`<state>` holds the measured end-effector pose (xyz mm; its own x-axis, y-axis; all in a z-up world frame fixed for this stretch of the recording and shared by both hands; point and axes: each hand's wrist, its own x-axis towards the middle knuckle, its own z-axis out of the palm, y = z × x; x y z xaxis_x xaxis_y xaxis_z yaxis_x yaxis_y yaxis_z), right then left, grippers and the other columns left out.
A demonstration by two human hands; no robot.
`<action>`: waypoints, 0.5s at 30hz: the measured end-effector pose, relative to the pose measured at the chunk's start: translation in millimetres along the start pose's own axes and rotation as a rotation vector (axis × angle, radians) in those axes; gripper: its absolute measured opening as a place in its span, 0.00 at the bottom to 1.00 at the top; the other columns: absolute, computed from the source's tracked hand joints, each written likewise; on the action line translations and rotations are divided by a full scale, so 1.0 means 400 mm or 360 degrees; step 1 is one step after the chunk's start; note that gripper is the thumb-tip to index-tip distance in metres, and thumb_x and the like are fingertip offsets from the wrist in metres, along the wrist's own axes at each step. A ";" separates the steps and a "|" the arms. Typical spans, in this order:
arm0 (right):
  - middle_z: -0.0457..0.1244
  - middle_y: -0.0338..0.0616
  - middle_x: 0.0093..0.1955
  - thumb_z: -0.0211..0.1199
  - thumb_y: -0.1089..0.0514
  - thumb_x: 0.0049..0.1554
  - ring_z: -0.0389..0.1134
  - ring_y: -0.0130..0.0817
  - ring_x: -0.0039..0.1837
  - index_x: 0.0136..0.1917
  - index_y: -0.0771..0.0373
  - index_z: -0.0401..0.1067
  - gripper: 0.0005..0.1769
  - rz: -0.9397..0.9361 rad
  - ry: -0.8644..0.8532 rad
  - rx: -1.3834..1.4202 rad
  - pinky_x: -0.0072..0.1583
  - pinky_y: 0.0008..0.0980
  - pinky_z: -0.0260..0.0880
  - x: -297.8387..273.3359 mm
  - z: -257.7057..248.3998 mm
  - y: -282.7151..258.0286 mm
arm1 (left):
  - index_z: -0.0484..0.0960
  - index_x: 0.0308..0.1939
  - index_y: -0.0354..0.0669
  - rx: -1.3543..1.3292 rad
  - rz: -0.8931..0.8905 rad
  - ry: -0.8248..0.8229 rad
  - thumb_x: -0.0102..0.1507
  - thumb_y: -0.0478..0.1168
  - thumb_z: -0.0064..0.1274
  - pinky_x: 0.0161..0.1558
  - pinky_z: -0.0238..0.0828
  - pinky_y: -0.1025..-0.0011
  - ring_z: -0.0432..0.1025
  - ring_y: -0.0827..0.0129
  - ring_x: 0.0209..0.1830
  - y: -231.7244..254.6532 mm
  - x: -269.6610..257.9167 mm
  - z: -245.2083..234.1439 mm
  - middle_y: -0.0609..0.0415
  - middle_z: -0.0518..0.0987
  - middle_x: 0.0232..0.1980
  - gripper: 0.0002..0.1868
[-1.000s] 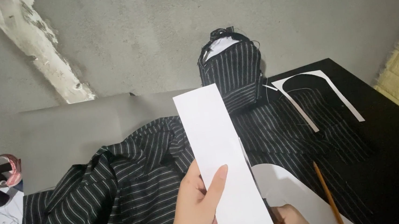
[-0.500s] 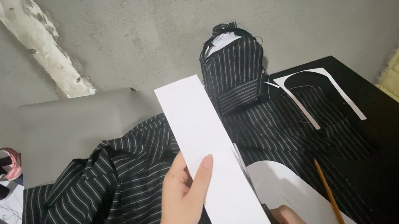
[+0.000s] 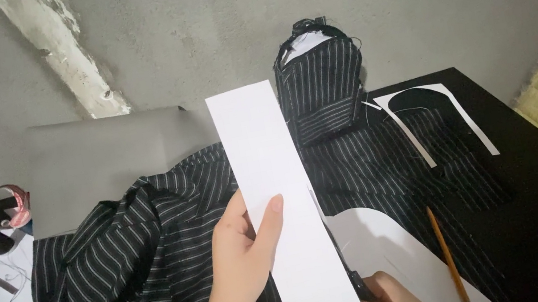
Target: Drawing a line on a paper pattern and then cutting it out with scissors on a work table.
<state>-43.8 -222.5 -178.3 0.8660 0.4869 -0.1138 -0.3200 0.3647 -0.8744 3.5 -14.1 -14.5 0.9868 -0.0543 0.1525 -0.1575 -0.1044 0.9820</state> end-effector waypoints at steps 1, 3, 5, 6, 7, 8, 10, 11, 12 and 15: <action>0.55 0.38 0.24 0.67 0.66 0.53 0.56 0.30 0.30 0.21 0.62 0.63 0.22 0.0003 0.0000 0.0001 0.34 0.30 0.49 0.000 0.003 -0.006 | 0.80 0.51 0.46 0.0000 -0.0003 0.0001 0.59 0.44 0.46 0.24 0.66 0.80 0.69 0.79 0.23 0.000 -0.001 0.000 0.61 0.81 0.32 0.18; 0.60 0.45 0.30 0.58 0.64 0.57 0.62 0.36 0.35 0.34 0.71 0.74 0.11 0.0329 0.0397 -0.0397 0.40 0.34 0.58 0.001 0.008 -0.018 | 0.76 0.55 0.45 -0.0023 0.0032 -0.0054 0.58 0.45 0.46 0.28 0.74 0.79 0.76 0.76 0.32 0.001 0.000 0.000 0.59 0.83 0.41 0.22; 0.62 0.46 0.30 0.58 0.65 0.56 0.64 0.37 0.36 0.35 0.73 0.74 0.11 0.0314 0.0360 -0.0382 0.40 0.33 0.59 0.001 0.031 -0.044 | 0.76 0.56 0.46 -0.0006 0.0028 -0.0073 0.58 0.45 0.46 0.29 0.75 0.79 0.76 0.76 0.33 -0.003 0.000 0.003 0.59 0.83 0.43 0.22; 0.64 0.48 0.31 0.57 0.67 0.55 0.66 0.38 0.36 0.36 0.76 0.75 0.10 0.0297 0.0323 -0.0368 0.40 0.31 0.61 0.001 0.042 -0.057 | 0.75 0.56 0.46 0.0011 0.0026 -0.0093 0.58 0.45 0.46 0.30 0.75 0.79 0.76 0.76 0.34 -0.005 0.000 0.005 0.59 0.83 0.45 0.22; 0.64 0.48 0.31 0.57 0.67 0.55 0.66 0.38 0.36 0.36 0.76 0.75 0.10 0.0299 0.0323 -0.0368 0.40 0.31 0.61 -0.002 0.061 -0.074 | 0.75 0.56 0.46 0.0011 0.0024 -0.0093 0.58 0.45 0.46 0.30 0.75 0.79 0.76 0.76 0.34 0.000 -0.001 0.006 0.59 0.83 0.45 0.22; 0.63 0.47 0.31 0.58 0.64 0.56 0.65 0.37 0.36 0.36 0.75 0.75 0.11 0.0351 0.0407 -0.0393 0.41 0.33 0.59 -0.005 0.079 -0.091 | 0.74 0.57 0.47 -0.0051 -0.0044 -0.0119 0.58 0.43 0.47 0.31 0.77 0.78 0.77 0.75 0.35 0.006 -0.003 0.008 0.58 0.83 0.45 0.23; 0.62 0.47 0.31 0.58 0.62 0.57 0.63 0.37 0.36 0.36 0.73 0.75 0.13 0.0403 0.0490 -0.0419 0.42 0.34 0.58 -0.009 0.101 -0.109 | 0.73 0.58 0.47 -0.0114 -0.0112 -0.0144 0.57 0.42 0.48 0.32 0.78 0.76 0.77 0.73 0.35 0.011 -0.004 0.010 0.57 0.83 0.45 0.23; 0.64 0.48 0.35 0.58 0.59 0.56 0.65 0.37 0.40 0.41 0.71 0.74 0.11 0.0491 0.0612 -0.0509 0.46 0.33 0.61 -0.009 0.103 -0.110 | 0.73 0.58 0.47 -0.0130 -0.0107 -0.0154 0.57 0.42 0.48 0.34 0.77 0.76 0.77 0.74 0.37 0.011 -0.003 0.010 0.57 0.83 0.46 0.24; 0.66 0.49 0.40 0.58 0.57 0.55 0.68 0.37 0.44 0.47 0.69 0.73 0.12 0.0579 0.0735 -0.0598 0.50 0.31 0.64 -0.010 0.106 -0.111 | 0.73 0.58 0.46 -0.0147 -0.0103 -0.0163 0.57 0.42 0.49 0.36 0.77 0.76 0.77 0.74 0.39 0.011 -0.003 0.010 0.58 0.82 0.46 0.24; 0.68 0.42 0.55 0.56 0.52 0.54 0.70 0.32 0.55 0.61 0.59 0.66 0.22 0.0708 0.0780 -0.0769 0.59 0.28 0.65 -0.014 0.102 -0.109 | 0.73 0.57 0.46 -0.0098 -0.0150 -0.0186 0.57 0.42 0.48 0.36 0.77 0.75 0.77 0.73 0.38 0.007 0.003 0.008 0.57 0.82 0.46 0.23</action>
<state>-50.4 -208.7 -120.5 0.8024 0.0627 -0.5935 -0.5694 -0.2176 -0.7928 4.3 -17.7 -11.8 0.9855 -0.1626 0.0491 -0.0586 -0.0538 0.9968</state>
